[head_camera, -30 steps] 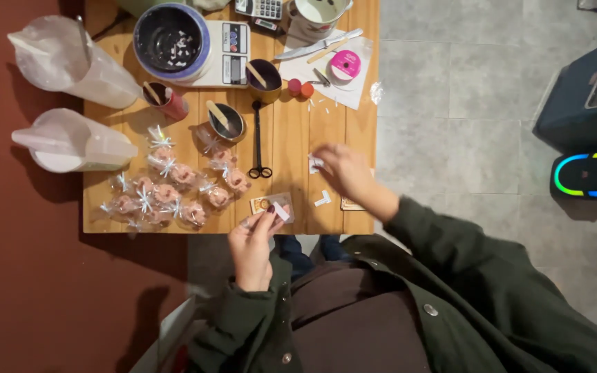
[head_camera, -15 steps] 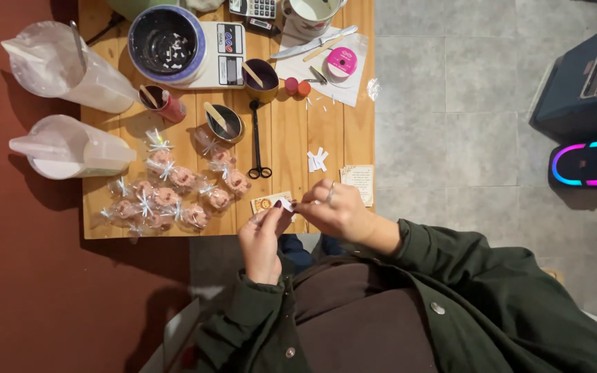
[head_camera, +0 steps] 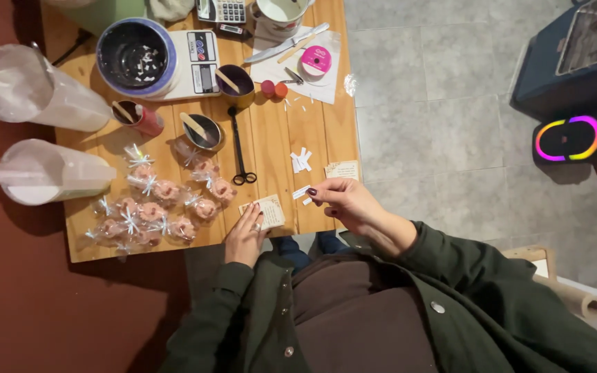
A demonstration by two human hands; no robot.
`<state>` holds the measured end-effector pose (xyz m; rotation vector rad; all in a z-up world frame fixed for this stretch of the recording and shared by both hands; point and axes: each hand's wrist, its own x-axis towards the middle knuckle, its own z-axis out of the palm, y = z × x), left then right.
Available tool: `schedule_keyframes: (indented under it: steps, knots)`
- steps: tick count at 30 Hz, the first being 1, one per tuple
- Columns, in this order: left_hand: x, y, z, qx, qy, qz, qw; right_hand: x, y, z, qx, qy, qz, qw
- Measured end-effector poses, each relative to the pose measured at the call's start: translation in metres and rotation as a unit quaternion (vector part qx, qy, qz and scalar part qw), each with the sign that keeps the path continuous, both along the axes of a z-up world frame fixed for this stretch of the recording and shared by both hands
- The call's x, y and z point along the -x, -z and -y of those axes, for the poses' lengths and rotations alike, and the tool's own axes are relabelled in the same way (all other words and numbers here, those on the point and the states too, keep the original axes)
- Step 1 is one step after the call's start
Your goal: Preparing and applying labels or tags to small candle favor bags at a workbench.
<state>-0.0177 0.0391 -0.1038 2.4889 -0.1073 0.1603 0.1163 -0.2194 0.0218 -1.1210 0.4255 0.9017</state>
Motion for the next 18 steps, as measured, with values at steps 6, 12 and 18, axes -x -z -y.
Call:
schedule_keyframes:
  steps: [6, 12, 18]
  knots:
    - [0.003, 0.026, -0.010, -0.066, 0.044, 0.010, 0.997, 0.005, 0.004, 0.012, -0.008, 0.010, 0.012, 1.000]
    - [0.004, 0.020, -0.015, -0.114, 0.097, 0.051, 0.987, 0.010, 0.010, 0.021, -0.001, 0.012, 0.003, 1.000]
    - [0.014, 0.034, -0.012, -0.130, 0.083, 0.129, 0.980, 0.016, 0.008, 0.025, -0.001, 0.007, 0.006, 1.000]
